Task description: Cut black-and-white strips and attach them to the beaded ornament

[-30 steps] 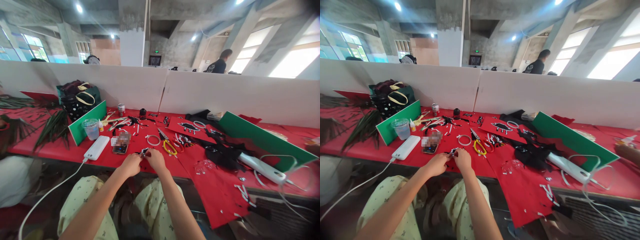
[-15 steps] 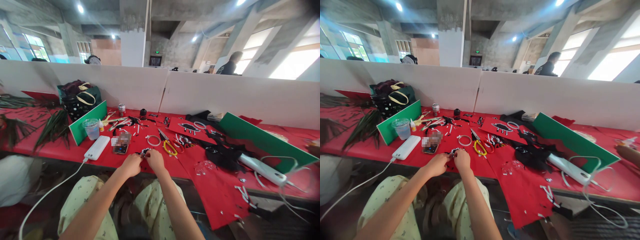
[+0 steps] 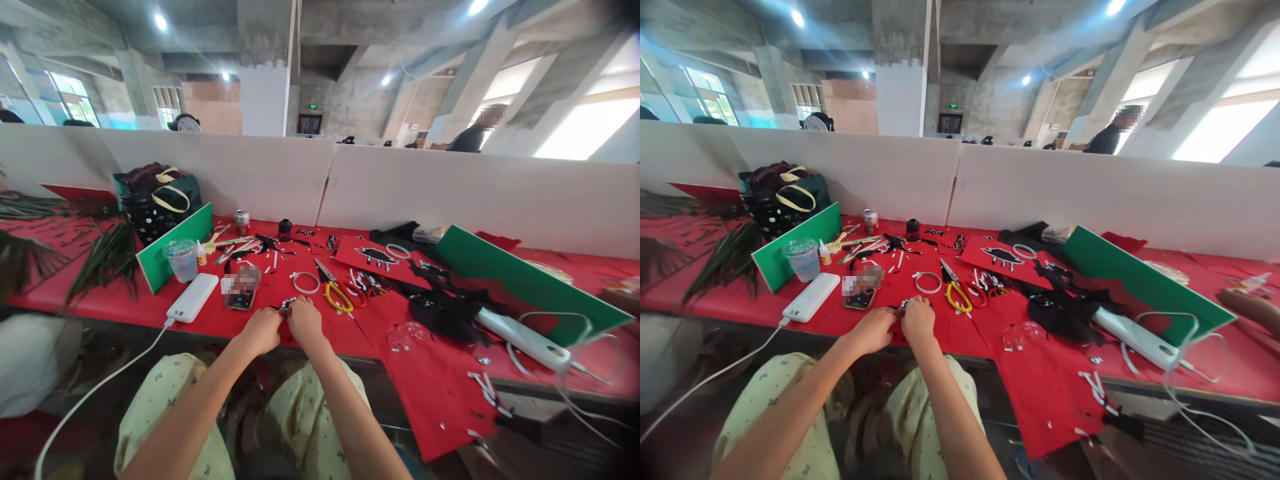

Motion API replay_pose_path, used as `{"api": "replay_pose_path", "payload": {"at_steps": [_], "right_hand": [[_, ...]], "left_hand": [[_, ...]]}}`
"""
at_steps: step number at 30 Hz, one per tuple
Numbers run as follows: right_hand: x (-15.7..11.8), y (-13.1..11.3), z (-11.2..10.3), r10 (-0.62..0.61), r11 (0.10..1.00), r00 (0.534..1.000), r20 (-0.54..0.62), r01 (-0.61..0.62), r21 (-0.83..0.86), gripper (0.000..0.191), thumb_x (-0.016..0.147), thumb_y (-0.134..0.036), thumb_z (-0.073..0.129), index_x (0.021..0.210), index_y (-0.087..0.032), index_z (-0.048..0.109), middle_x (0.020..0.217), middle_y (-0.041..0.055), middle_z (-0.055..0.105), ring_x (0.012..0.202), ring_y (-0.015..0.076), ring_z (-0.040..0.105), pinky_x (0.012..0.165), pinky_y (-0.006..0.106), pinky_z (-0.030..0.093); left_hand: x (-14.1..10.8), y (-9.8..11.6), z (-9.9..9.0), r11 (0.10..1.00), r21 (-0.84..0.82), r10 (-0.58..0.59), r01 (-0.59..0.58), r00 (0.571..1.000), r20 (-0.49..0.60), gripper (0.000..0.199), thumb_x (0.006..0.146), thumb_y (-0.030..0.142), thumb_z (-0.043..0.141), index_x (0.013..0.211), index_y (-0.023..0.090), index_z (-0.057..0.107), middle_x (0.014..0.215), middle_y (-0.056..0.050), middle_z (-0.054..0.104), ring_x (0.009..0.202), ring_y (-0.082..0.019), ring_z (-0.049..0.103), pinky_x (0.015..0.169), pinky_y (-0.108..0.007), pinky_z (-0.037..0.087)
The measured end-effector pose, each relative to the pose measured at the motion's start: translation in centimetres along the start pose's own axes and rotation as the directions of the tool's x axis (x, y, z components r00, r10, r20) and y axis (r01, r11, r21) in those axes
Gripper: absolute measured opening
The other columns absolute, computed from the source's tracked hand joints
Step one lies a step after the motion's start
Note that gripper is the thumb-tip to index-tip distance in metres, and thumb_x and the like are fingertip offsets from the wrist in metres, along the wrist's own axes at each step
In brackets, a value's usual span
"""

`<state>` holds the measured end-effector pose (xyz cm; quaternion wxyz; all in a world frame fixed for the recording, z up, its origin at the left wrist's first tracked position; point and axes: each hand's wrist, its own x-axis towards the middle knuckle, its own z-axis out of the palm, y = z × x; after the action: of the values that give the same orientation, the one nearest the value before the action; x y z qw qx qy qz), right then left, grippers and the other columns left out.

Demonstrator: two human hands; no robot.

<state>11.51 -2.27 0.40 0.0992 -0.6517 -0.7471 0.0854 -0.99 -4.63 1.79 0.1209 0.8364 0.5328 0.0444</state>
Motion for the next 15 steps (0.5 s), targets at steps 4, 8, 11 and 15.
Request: {"api": "replay_pose_path", "payload": {"at_steps": [4, 8, 11, 15], "right_hand": [[-0.4, 0.0, 0.2, -0.001, 1.0, 1.0, -0.009, 0.001, 0.02, 0.022, 0.079, -0.01, 0.05, 0.094, -0.015, 0.066, 0.105, 0.0116, 0.063, 0.105, 0.0235, 0.054, 0.079, 0.027, 0.042], [-0.8, 0.0, 0.5, -0.01, 0.999, 0.999, -0.048, 0.011, 0.038, 0.023, 0.084, -0.012, 0.047, 0.101, -0.013, 0.063, 0.107, 0.0127, 0.063, 0.103, 0.0227, 0.055, 0.084, 0.028, 0.041], [-0.7, 0.0, 0.6, 0.011, 0.998, 0.998, -0.061, -0.007, 0.06, 0.022, 0.084, -0.011, 0.047, 0.099, -0.014, 0.063, 0.105, 0.0112, 0.064, 0.1, 0.0209, 0.057, 0.081, 0.027, 0.04], [-0.5, 0.2, 0.6, 0.038, 0.993, 0.997, -0.061, -0.031, 0.113, 0.018, 0.085, -0.015, 0.048, 0.089, -0.017, 0.065, 0.1, 0.0077, 0.066, 0.096, 0.0197, 0.058, 0.074, 0.025, 0.04]], "left_hand": [[0.3, -0.1, 0.3, 0.998, 0.024, 0.058, -0.058, 0.998, -0.018, 0.045, 0.073, 0.003, 0.045, 0.114, 0.012, 0.06, 0.12, -0.014, 0.061, 0.116, -0.026, 0.052, 0.099, -0.037, 0.042], [0.5, -0.5, 0.9, 0.997, 0.06, 0.045, -0.042, 0.998, -0.046, 0.053, 0.077, 0.005, 0.041, 0.129, 0.011, 0.048, 0.139, -0.012, 0.046, 0.131, -0.024, 0.036, 0.106, -0.037, 0.035], [0.4, -0.8, 0.9, 0.997, 0.076, 0.02, -0.019, 1.0, -0.016, 0.052, 0.078, 0.008, 0.043, 0.13, 0.012, 0.048, 0.141, -0.009, 0.044, 0.132, -0.024, 0.033, 0.108, -0.037, 0.032], [0.3, -1.1, 0.8, 0.998, 0.069, 0.014, -0.014, 1.0, 0.006, 0.05, 0.079, 0.009, 0.042, 0.129, 0.013, 0.049, 0.14, -0.008, 0.046, 0.13, -0.025, 0.035, 0.108, -0.039, 0.033]]}}
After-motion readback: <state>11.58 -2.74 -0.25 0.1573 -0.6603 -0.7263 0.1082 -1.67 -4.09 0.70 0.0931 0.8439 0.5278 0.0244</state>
